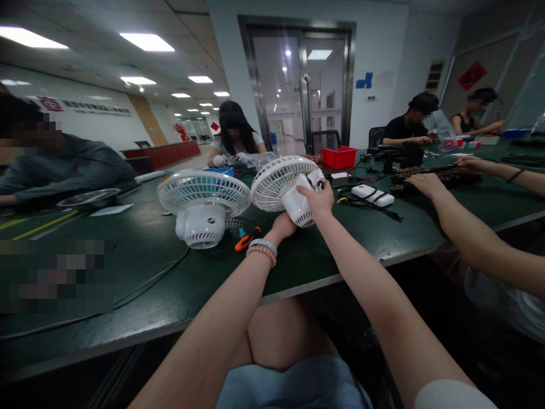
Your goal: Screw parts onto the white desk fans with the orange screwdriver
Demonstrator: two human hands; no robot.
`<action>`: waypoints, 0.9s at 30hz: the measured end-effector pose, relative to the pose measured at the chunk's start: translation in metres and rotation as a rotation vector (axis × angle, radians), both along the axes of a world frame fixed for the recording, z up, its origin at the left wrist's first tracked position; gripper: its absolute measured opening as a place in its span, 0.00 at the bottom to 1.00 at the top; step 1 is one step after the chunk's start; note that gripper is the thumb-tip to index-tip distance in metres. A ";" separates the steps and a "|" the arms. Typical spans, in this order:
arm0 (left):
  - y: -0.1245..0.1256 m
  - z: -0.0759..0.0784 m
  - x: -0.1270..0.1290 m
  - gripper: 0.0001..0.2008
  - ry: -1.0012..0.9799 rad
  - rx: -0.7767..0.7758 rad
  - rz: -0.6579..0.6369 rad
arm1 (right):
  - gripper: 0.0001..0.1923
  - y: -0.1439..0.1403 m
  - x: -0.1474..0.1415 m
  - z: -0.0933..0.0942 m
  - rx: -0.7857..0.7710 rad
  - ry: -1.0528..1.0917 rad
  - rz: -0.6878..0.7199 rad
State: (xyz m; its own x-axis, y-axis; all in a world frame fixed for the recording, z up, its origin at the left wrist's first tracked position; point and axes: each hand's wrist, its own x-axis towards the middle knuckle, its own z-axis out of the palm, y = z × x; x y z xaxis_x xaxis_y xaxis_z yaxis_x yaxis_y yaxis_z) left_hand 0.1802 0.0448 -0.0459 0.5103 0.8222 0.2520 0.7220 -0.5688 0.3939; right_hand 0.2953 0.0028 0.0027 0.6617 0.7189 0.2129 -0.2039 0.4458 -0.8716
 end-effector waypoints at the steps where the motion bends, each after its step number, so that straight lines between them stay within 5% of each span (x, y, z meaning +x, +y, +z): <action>1: -0.001 0.001 0.000 0.18 0.004 -0.001 0.000 | 0.29 0.000 0.001 0.000 -0.018 0.013 0.017; 27: -0.007 0.002 -0.004 0.21 -0.026 -0.046 0.065 | 0.29 0.014 0.015 -0.009 -0.089 0.083 -0.053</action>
State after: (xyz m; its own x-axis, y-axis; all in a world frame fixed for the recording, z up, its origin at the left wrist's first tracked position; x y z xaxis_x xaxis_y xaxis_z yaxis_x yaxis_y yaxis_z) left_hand 0.1757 0.0377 -0.0434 0.4491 0.8645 0.2255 0.7460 -0.5018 0.4378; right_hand 0.3106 0.0170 -0.0064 0.7120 0.6961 0.0924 -0.2553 0.3792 -0.8894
